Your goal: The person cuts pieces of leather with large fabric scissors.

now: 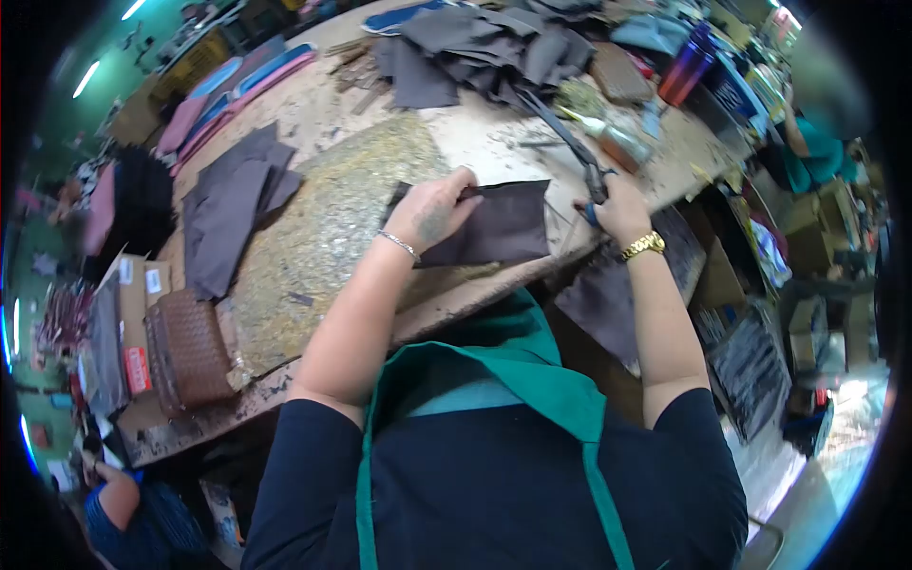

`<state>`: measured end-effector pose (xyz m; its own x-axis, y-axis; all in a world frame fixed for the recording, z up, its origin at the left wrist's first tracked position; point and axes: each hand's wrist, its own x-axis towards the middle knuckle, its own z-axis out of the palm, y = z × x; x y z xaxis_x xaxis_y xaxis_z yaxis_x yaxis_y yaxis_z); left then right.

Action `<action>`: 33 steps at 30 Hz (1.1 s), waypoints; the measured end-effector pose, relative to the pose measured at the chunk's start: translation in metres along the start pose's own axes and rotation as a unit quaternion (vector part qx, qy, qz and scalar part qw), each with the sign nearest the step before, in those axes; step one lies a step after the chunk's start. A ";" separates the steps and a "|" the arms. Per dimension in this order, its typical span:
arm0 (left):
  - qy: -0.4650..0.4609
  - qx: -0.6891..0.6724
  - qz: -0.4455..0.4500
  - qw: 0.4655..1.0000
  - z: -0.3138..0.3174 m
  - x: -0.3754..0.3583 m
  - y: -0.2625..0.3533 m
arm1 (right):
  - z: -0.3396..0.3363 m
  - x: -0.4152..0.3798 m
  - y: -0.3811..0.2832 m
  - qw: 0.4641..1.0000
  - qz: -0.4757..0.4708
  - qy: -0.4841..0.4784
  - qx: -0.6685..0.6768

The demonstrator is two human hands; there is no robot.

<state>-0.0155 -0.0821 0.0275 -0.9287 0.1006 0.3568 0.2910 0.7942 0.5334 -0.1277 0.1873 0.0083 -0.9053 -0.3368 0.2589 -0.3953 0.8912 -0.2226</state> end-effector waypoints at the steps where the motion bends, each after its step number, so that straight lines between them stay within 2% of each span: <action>1: 0.005 0.015 -0.012 1.000 -0.020 -0.005 -0.001 | 0.006 0.006 -0.002 1.000 0.004 0.003 -0.014; 2: 0.059 0.023 -0.033 0.997 -0.048 -0.009 0.004 | 0.005 0.011 -0.005 1.000 0.012 -0.025 0.005; 3: 0.110 0.024 -0.048 0.993 -0.068 -0.012 0.004 | 0.006 0.008 -0.011 0.999 0.042 0.017 0.016; 4: 0.148 0.061 -0.055 0.986 -0.094 -0.020 -0.018 | 0.012 0.007 -0.008 0.999 0.025 0.041 0.017; 5: 0.205 0.152 -0.048 0.966 -0.123 -0.030 -0.036 | 0.019 0.006 -0.001 0.998 0.012 0.068 0.014; 6: 0.201 0.124 -0.083 0.968 -0.152 -0.043 -0.061 | 0.028 0.004 0.006 0.993 -0.011 0.119 0.022; 7: 0.186 0.096 -0.166 0.964 -0.179 -0.065 -0.103 | 0.034 0.004 0.010 0.984 -0.036 0.171 0.030; 8: 0.159 0.296 -0.197 0.921 -0.203 -0.087 -0.135 | 0.032 0.003 0.007 0.983 -0.032 0.175 0.041; 9: 0.096 0.388 -0.281 0.873 -0.221 -0.109 -0.169 | 0.035 0.002 0.007 0.981 -0.027 0.186 0.049; 10: 0.088 0.474 -0.391 0.784 -0.215 -0.109 -0.140 | 0.036 0.001 0.008 0.981 -0.024 0.184 0.051; 11: 0.127 0.496 -0.376 0.772 -0.210 -0.108 -0.147 | 0.036 0.002 0.008 0.981 -0.024 0.184 0.054; 13: 0.182 0.433 -0.203 0.859 -0.187 -0.078 -0.155 | 0.030 0.001 0.003 0.979 -0.025 0.191 0.064; 14: 0.166 0.359 -0.175 0.902 -0.164 -0.046 -0.123 | 0.027 -0.001 0.000 0.979 -0.033 0.186 0.069; 15: 0.169 0.307 -0.150 0.925 -0.137 -0.023 -0.117 | 0.027 -0.001 -0.002 0.978 -0.041 0.189 0.072; 17: 0.159 0.171 -0.200 0.952 -0.085 0.023 -0.123 | 0.026 -0.001 -0.002 0.976 -0.038 0.194 0.091; 18: 0.165 0.120 -0.197 0.959 -0.065 0.045 -0.123 | 0.028 -0.001 0.001 0.976 -0.046 0.193 0.090; 20: 0.182 0.112 -0.289 0.933 -0.027 0.089 -0.145 | 0.026 -0.001 -0.001 0.976 -0.051 0.190 0.088; 21: 0.185 0.108 -0.283 0.935 -0.019 0.100 -0.154 | 0.024 -0.001 0.000 0.977 -0.048 0.187 0.088; 23: 0.116 0.153 -0.402 0.895 -0.006 0.124 -0.159 | 0.029 0.001 0.004 0.976 -0.053 0.196 0.084; 25: 0.142 0.159 -0.398 0.892 -0.001 0.136 -0.157 | 0.028 0.002 0.006 0.979 -0.047 0.174 0.091; 27: 0.181 0.076 -0.338 0.920 -0.001 0.140 -0.148 | 0.024 0.002 0.002 0.981 -0.035 0.172 0.084; 29: 0.251 -0.058 -0.172 0.951 0.005 0.141 -0.117 | 0.024 0.001 0.001 0.983 -0.027 0.164 0.079; 30: 0.232 -0.093 -0.115 0.961 0.002 0.139 -0.094 | 0.024 0.001 0.002 0.983 -0.026 0.164 0.077; 31: 0.198 -0.300 -0.179 0.916 0.007 0.136 -0.080 | 0.025 0.001 0.002 0.983 -0.024 0.163 0.075; 32: 0.150 -0.529 -0.171 0.818 0.001 0.123 -0.047 | 0.027 0.002 0.003 0.984 -0.021 0.159 0.078; 33: 0.146 -0.530 -0.179 0.816 -0.010 0.108 -0.024 | 0.029 0.002 0.005 0.985 -0.015 0.153 0.080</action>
<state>-0.1203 -0.0967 0.0611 -0.9484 -0.2941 0.1182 0.1924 -0.2379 0.9520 -0.1357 0.1820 -0.0195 -0.8133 -0.2341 0.5327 -0.4634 0.8142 -0.3498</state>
